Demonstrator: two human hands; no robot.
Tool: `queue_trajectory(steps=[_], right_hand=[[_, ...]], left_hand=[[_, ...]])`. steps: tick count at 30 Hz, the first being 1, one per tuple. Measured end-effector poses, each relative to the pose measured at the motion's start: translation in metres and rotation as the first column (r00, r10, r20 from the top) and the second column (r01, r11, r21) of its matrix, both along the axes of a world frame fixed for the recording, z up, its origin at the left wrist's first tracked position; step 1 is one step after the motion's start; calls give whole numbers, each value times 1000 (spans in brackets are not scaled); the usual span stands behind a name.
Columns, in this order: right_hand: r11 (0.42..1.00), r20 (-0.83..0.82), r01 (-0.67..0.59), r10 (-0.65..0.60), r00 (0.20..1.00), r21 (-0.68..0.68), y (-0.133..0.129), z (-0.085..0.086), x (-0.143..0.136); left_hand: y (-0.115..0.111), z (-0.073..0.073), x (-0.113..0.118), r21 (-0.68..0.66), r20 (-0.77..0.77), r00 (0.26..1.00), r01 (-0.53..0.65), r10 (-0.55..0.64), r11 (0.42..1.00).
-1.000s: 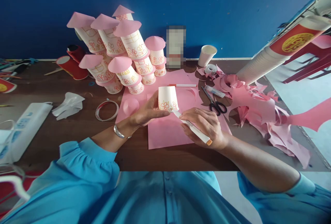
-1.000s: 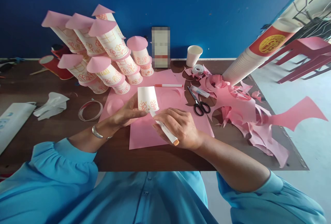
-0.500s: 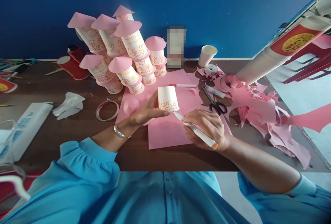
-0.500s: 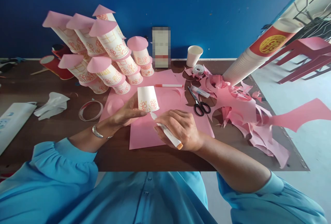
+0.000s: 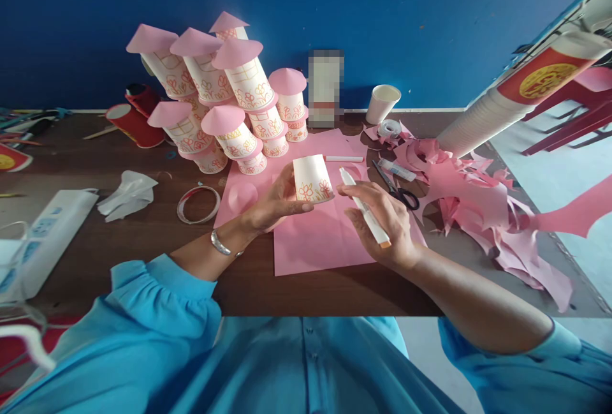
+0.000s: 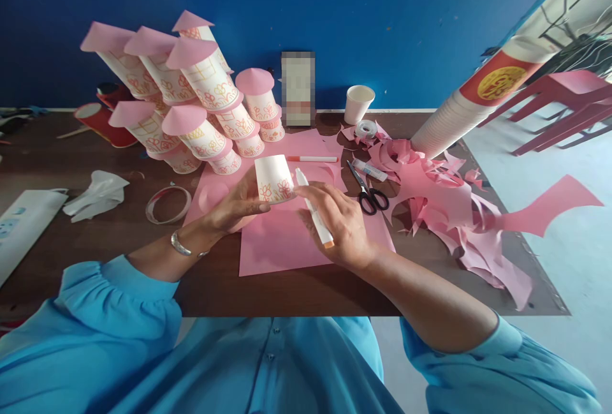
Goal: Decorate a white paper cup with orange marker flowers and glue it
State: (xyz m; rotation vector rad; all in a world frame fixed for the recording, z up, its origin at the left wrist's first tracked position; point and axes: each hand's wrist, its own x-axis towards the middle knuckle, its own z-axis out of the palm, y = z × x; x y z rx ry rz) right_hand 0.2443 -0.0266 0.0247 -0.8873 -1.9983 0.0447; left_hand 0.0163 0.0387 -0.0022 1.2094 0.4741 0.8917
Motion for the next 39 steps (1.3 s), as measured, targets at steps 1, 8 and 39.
queue_trajectory(steps=[1, 8, 39], right_hand=[[999, -7, 17, -17, 1000, -42, 1, -1, 0], [996, 6, -27, 28, 1000, -90, 3, -5, -1], [984, 67, -130, 122, 990, 122, 4, 4, 4]], left_hand=[[1, -1, 0, 10, -5, 1000, -3, 3, 1000], [1, 0, 1, 57, -78, 996, -35, 39, 998], [0, 7, -4, -20, -134, 991, 7, -9, 1000]])
